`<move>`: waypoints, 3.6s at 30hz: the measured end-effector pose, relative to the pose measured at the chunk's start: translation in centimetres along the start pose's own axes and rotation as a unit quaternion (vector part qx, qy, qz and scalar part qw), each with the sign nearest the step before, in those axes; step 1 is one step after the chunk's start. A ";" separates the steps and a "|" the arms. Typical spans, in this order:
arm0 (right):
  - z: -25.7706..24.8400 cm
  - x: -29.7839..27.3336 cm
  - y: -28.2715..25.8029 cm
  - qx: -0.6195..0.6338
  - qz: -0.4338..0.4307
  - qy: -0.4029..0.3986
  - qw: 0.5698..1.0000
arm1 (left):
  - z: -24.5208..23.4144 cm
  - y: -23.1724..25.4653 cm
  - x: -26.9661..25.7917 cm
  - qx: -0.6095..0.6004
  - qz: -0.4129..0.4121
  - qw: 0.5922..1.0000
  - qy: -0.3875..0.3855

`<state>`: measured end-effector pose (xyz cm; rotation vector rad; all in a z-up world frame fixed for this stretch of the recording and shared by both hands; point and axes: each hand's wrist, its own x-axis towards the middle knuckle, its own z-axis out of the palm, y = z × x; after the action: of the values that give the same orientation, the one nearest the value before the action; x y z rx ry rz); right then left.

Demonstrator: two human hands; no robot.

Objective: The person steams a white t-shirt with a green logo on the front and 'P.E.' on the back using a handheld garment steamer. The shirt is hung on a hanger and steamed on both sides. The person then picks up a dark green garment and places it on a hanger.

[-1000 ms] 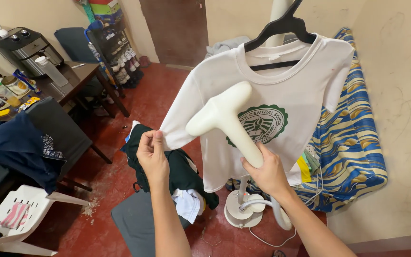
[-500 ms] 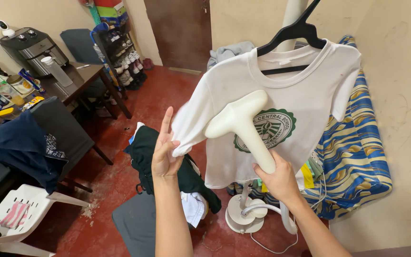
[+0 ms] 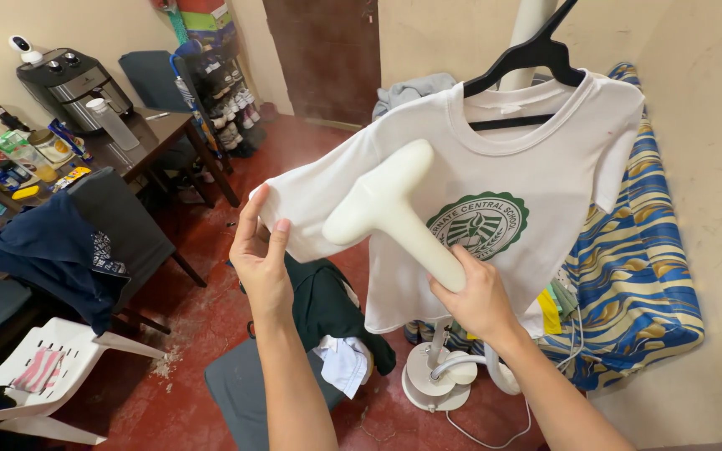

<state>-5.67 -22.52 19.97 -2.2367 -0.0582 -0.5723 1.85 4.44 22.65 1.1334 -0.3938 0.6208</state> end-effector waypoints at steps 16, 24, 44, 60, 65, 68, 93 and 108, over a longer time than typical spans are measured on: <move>0.5 0.6 -1.3 0.001 -0.014 0.001 1.000 | -0.7 1.4 -1.0 0.032 -0.017 0.999 -0.025; -2.0 -2.3 4.0 -0.018 0.066 0.037 0.997 | -0.5 -0.7 -0.9 0.061 -0.022 0.998 0.007; -9.8 -0.9 14.4 0.135 0.200 0.118 0.963 | 20.3 0.9 -5.1 0.306 0.135 0.942 0.011; -13.5 -3.1 21.2 0.266 0.157 0.123 0.943 | 34.4 -1.9 -0.4 0.109 -0.085 0.987 -0.087; -14.5 -3.9 22.5 0.342 0.075 0.146 0.925 | 33.8 1.0 -1.0 0.093 0.047 0.993 -0.063; -15.1 -4.6 22.8 0.392 0.016 0.163 0.905 | 32.7 3.9 -0.6 0.030 0.010 0.997 -0.071; -6.1 -8.7 21.6 0.152 -0.021 -0.223 0.963 | 7.7 13.8 -28.4 0.540 -0.324 0.757 0.173; -9.3 -7.6 22.9 0.373 0.017 -0.003 0.928 | 14.2 15.8 -14.7 0.577 -0.097 0.796 -0.154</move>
<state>-10.89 -43.58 5.97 -1.4923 -0.2055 -0.4259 -19.37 -7.96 30.77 2.4461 -0.1281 0.4670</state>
